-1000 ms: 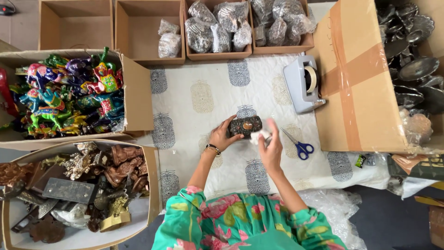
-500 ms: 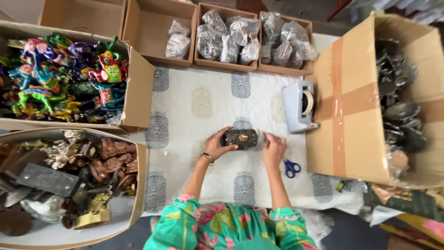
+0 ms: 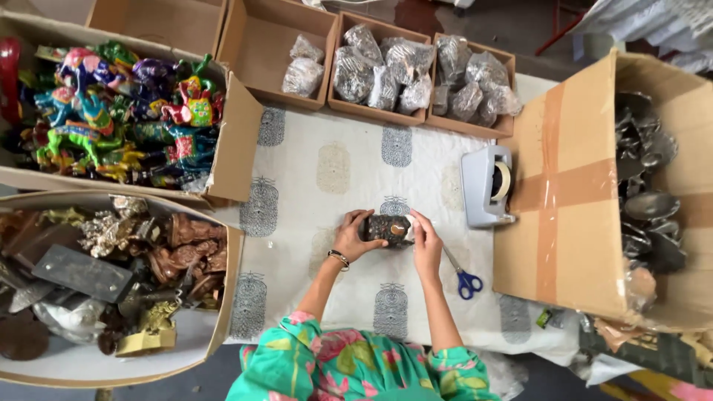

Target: Cleaning and preparing small decorative objects for packing.

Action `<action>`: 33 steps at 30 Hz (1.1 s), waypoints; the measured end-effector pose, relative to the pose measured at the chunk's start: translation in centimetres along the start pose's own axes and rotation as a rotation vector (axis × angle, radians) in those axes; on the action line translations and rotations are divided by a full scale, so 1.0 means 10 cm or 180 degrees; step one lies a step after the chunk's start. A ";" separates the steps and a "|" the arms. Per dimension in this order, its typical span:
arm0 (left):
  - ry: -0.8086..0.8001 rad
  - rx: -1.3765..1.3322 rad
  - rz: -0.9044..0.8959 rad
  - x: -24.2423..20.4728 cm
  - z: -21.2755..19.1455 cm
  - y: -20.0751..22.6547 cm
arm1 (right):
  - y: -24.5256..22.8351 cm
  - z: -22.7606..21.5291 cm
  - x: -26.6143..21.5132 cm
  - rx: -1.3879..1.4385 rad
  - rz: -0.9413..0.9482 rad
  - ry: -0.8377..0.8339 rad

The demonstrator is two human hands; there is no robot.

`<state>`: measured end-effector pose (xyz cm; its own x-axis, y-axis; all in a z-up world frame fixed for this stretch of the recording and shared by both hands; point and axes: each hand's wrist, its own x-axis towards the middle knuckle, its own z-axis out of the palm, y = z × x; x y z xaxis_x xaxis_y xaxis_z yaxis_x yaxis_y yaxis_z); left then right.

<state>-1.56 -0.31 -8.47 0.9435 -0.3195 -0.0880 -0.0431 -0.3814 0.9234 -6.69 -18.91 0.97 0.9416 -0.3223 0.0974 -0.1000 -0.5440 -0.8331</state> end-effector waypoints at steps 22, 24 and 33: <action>0.0097 0.0304 0.1045 -0.27 -0.23 0.33 | 0.40 0.17 -0.32 0.0367 0.0200 0.0004; -0.0047 0.0060 0.0362 -0.26 -0.25 0.20 | 0.39 0.20 -0.42 -0.0059 -0.0598 0.0180; -0.0139 0.0002 0.0547 -0.19 -0.18 -0.05 | -0.29 0.46 -0.29 -0.1456 -0.0752 0.0004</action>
<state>-2.73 2.06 -8.14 0.9071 -0.4174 0.0550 -0.2027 -0.3184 0.9260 -7.66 -12.85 0.61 0.9551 -0.1504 0.2552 -0.0152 -0.8852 -0.4650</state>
